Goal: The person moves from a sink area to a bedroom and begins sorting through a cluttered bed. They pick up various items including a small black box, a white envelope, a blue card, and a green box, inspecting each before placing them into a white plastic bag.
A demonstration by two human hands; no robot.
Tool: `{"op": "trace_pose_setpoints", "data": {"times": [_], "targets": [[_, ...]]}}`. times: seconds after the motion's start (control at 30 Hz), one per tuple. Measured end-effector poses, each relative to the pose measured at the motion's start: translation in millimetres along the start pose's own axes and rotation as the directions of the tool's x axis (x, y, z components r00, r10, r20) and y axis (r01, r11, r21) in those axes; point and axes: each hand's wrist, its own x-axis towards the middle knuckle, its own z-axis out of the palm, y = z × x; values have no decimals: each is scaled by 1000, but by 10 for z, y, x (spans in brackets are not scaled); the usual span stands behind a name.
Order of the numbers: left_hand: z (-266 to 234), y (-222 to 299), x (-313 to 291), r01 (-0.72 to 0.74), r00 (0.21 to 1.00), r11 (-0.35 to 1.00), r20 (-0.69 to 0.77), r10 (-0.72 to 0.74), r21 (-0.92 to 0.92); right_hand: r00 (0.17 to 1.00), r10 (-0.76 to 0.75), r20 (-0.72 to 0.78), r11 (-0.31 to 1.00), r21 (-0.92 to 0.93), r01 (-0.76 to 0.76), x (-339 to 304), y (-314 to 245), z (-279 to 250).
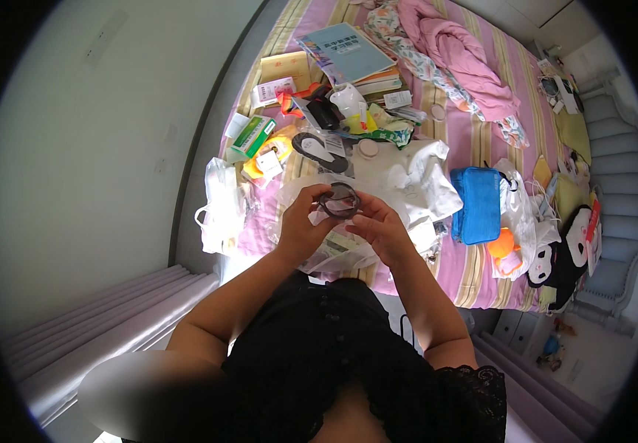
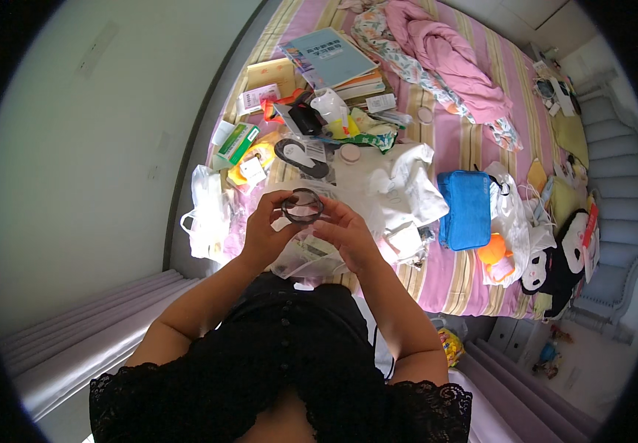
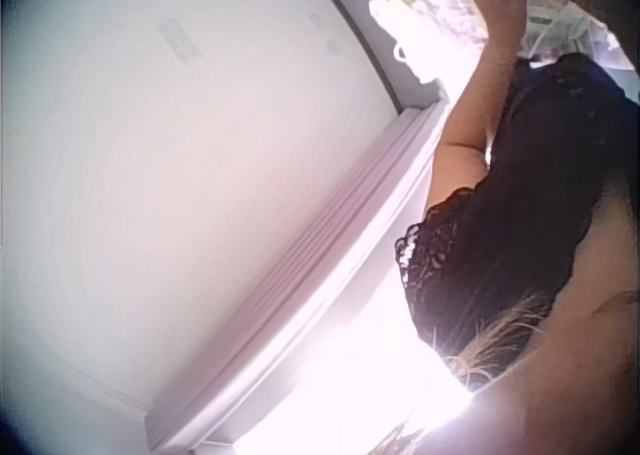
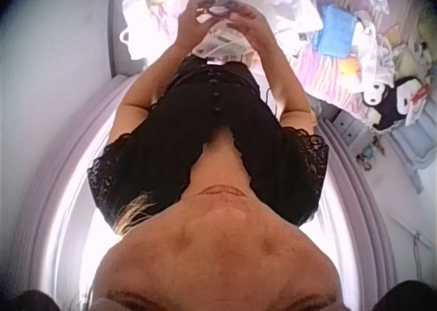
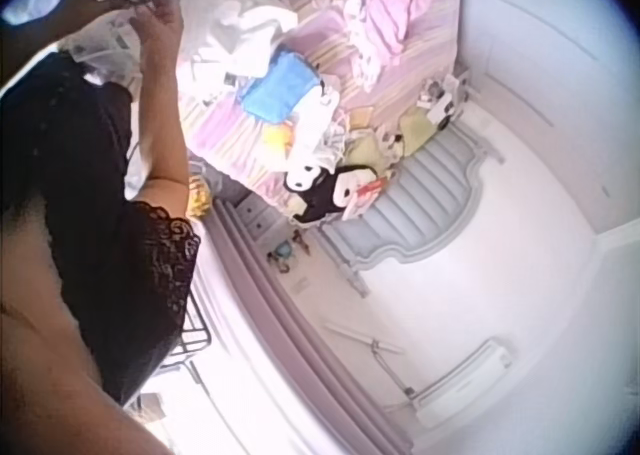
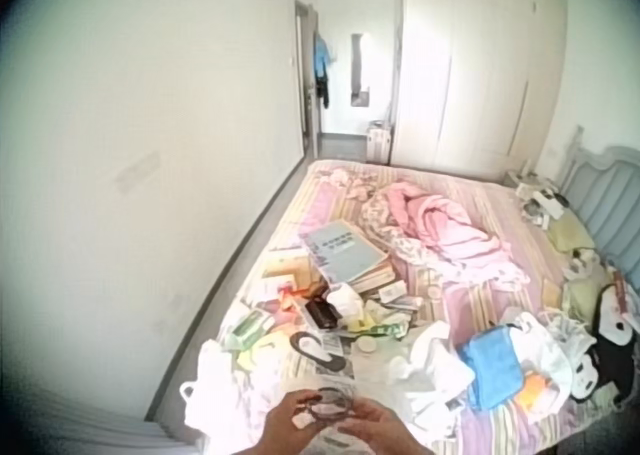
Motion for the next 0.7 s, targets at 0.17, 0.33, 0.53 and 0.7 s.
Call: {"op": "trace_pose_setpoints", "data": {"times": [0.17, 0.33, 0.53, 0.7], "targets": [[-21, -48, -14, -80, 996, 997, 52, 79, 17, 988, -147, 45, 935, -320, 153, 33, 80, 57], [-133, -108, -40, -163, 986, 936, 82, 144, 312, 973, -230, -10, 780, -601, 178, 113, 214, -107], [-369, -559, -177, 252, 960, 746, -65, -271, 617, 979, -141, -144, 792, -610, 24, 148, 355, -354], [-492, -1160, -250, 553, 828, 784, -83, -554, 284, 976, 2, -216, 911, -402, -90, 300, 579, -566]]}}
